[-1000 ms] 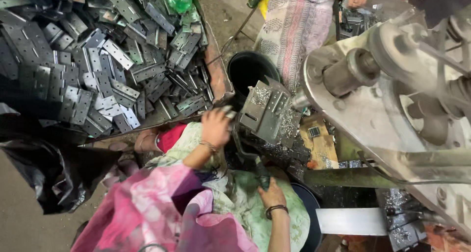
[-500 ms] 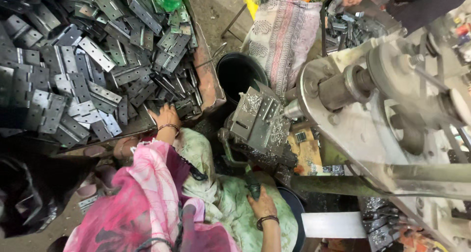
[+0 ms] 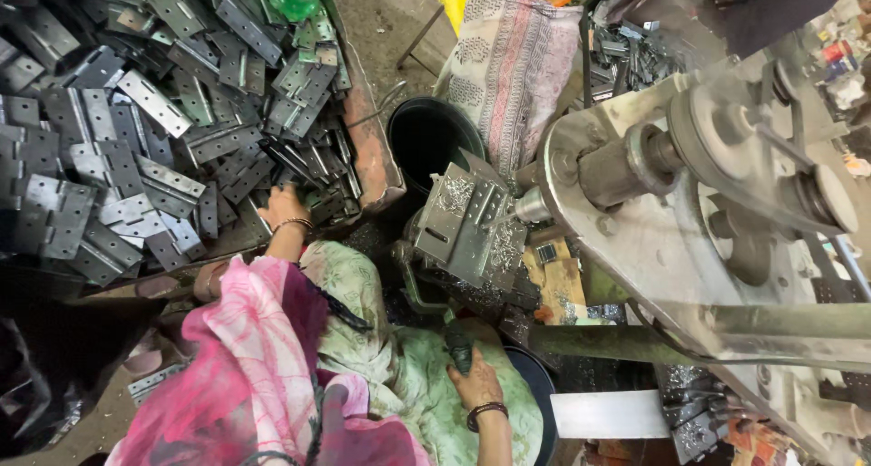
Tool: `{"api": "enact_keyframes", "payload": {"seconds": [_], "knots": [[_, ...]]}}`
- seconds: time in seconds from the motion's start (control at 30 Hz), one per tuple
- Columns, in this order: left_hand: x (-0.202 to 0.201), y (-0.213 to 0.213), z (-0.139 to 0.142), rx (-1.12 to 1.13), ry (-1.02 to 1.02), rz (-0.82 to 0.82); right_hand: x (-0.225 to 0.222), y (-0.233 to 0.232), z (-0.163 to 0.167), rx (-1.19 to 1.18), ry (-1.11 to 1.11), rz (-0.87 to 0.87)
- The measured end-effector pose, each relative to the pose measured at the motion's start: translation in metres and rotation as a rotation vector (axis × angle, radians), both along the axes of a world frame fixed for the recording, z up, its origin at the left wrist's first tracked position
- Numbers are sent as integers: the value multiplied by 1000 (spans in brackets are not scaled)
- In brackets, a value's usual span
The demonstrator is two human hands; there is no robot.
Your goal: The person operates a manual press machine to shape metal brackets. They repeatedly pick a bracket from a pile, place it into the press, activate the press with a lever, and then remove the shaped bracket.
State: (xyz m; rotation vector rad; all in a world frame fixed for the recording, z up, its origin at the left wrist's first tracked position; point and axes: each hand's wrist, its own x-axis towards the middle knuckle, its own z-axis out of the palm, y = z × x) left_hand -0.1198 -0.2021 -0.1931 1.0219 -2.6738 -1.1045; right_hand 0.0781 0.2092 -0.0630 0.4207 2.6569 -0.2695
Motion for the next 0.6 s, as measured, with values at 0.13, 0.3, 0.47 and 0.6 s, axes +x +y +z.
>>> {"api": "enact_keyframes", "payload": {"seconds": [0.13, 0.3, 0.47, 0.6], "knots": [[-12, -10, 0, 92, -50, 31, 0, 2, -2, 9, -20, -17], [-31, -19, 2, 200, -187, 140, -2, 6, -7, 17, -20, 8], [-11, -18, -13, 400, -5, 272, -2, 2, -3, -9, -7, 18], [22, -10, -31, 776, 220, 441, -2, -6, 7, -20, -37, -12]]}}
